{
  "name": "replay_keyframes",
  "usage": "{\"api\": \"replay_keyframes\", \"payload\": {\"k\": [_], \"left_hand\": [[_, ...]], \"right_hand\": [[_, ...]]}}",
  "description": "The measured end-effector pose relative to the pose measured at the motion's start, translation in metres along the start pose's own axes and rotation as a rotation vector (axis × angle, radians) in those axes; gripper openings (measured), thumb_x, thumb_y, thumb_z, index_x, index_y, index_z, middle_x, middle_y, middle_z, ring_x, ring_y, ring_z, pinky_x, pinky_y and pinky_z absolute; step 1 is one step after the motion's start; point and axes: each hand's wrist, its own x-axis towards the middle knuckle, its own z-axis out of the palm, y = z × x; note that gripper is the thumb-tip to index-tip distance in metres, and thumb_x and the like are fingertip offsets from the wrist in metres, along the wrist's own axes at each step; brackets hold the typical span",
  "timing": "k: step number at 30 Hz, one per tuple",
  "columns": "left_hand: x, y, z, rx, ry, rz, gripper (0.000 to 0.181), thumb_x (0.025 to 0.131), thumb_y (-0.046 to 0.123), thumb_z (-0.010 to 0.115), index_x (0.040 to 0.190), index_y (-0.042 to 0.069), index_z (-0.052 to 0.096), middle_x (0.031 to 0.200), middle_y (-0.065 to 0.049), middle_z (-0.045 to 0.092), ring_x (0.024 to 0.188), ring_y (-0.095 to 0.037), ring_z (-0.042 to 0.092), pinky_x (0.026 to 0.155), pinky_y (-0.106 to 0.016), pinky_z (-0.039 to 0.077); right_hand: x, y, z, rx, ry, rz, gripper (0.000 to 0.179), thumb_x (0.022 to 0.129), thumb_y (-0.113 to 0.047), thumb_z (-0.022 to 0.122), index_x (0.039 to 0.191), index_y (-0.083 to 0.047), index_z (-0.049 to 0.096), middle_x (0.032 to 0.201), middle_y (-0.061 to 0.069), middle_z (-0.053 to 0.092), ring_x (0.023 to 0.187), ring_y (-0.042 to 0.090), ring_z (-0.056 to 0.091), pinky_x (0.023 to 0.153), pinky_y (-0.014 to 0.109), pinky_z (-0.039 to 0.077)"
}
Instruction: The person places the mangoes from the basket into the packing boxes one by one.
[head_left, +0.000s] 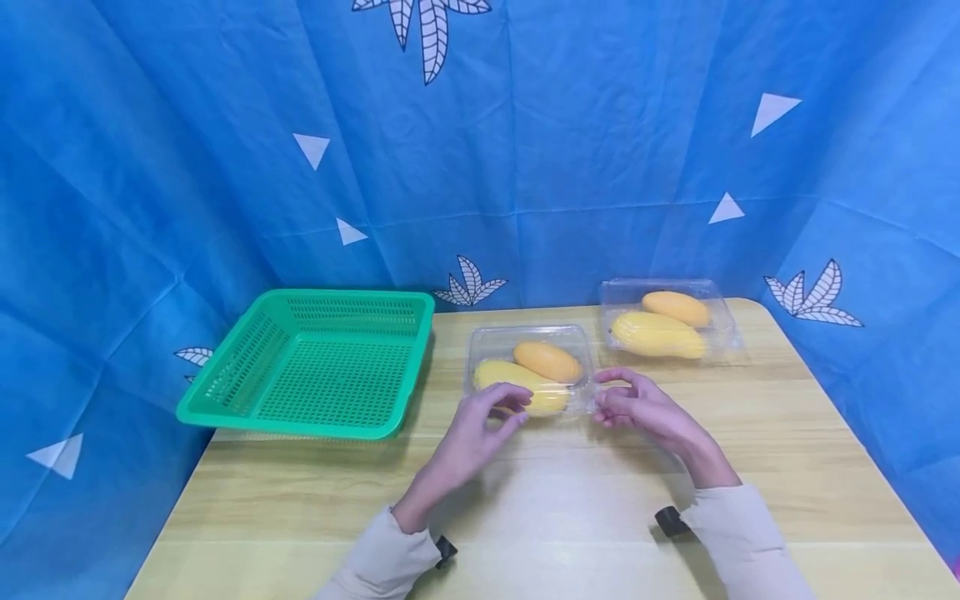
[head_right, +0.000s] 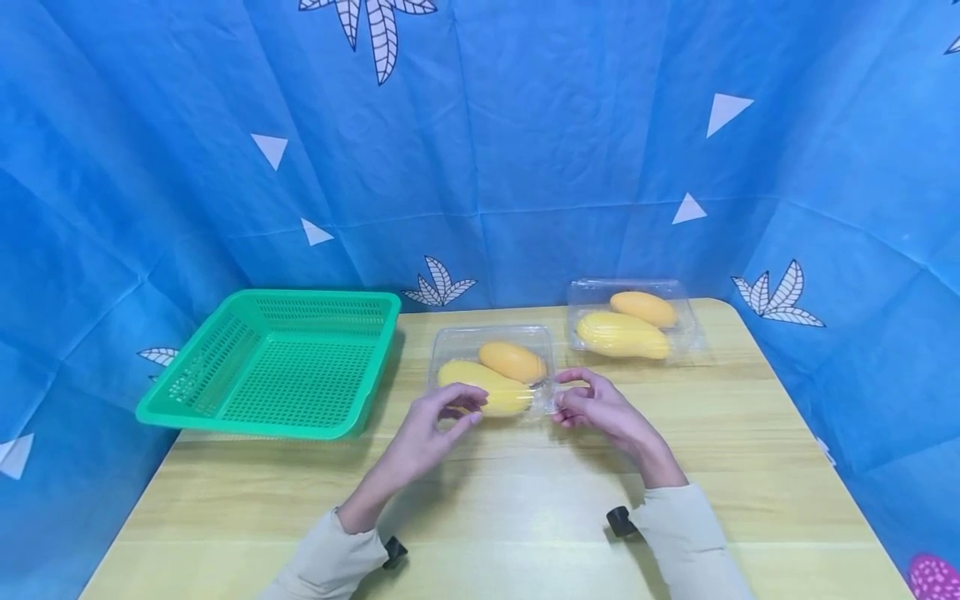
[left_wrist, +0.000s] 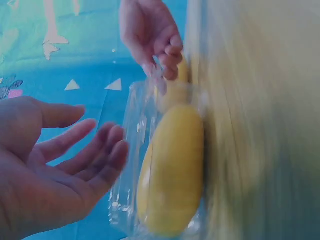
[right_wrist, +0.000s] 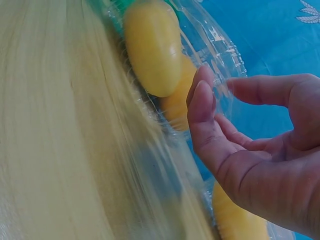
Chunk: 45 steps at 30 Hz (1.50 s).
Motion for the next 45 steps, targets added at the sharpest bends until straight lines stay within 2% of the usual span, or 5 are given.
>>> {"api": "replay_keyframes", "payload": {"k": [8, 17, 25, 35, 45], "left_hand": [[-0.006, -0.006, 0.026, -0.325, -0.125, -0.22, 0.024, 0.1, 0.009, 0.064, 0.12, -0.003, 0.068, 0.115, -0.026, 0.069, 0.1, -0.046, 0.068, 0.077, -0.053, 0.06], [-0.005, -0.018, 0.055, -0.587, -0.093, -0.378, 0.031, 0.098, 0.007, 0.066, 0.125, -0.009, 0.065, 0.113, -0.023, 0.072, 0.103, -0.042, 0.07, 0.089, -0.047, 0.059], [0.007, -0.023, 0.08, -0.88, -0.002, -0.52, 0.038, 0.099, 0.012, 0.067, 0.128, -0.012, 0.062, 0.115, -0.026, 0.071, 0.104, -0.033, 0.073, 0.093, -0.044, 0.057], [0.02, -0.02, 0.097, -1.073, 0.098, -0.641, 0.039, 0.096, 0.018, 0.073, 0.124, -0.008, 0.066, 0.113, -0.023, 0.073, 0.103, -0.029, 0.073, 0.093, -0.042, 0.057], [0.029, -0.021, 0.103, -1.101, 0.148, -0.696, 0.03, 0.093, 0.023, 0.076, 0.111, -0.001, 0.074, 0.107, -0.018, 0.076, 0.086, -0.02, 0.076, 0.078, -0.033, 0.062]], "right_hand": [[-0.001, -0.001, -0.001, 0.003, -0.016, 0.007, 0.055, 0.101, -0.007, 0.061, 0.145, 0.01, 0.032, 0.105, 0.019, 0.067, 0.098, 0.032, 0.069, 0.086, 0.036, 0.059], [-0.003, -0.006, 0.0, -0.013, -0.006, 0.008, 0.057, 0.1, -0.005, 0.062, 0.146, 0.012, 0.032, 0.104, 0.019, 0.068, 0.096, 0.03, 0.069, 0.085, 0.036, 0.059], [-0.004, -0.007, 0.0, -0.025, 0.0, -0.002, 0.058, 0.1, -0.006, 0.063, 0.145, 0.014, 0.033, 0.102, 0.02, 0.068, 0.092, 0.025, 0.069, 0.082, 0.034, 0.059], [-0.005, -0.007, 0.0, -0.033, 0.007, -0.009, 0.058, 0.099, -0.005, 0.062, 0.146, 0.015, 0.033, 0.102, 0.019, 0.068, 0.091, 0.021, 0.068, 0.082, 0.033, 0.059], [-0.002, -0.007, 0.002, -0.058, 0.031, -0.008, 0.058, 0.099, -0.007, 0.063, 0.146, 0.013, 0.035, 0.101, 0.017, 0.07, 0.09, 0.02, 0.068, 0.083, 0.033, 0.059]]}}
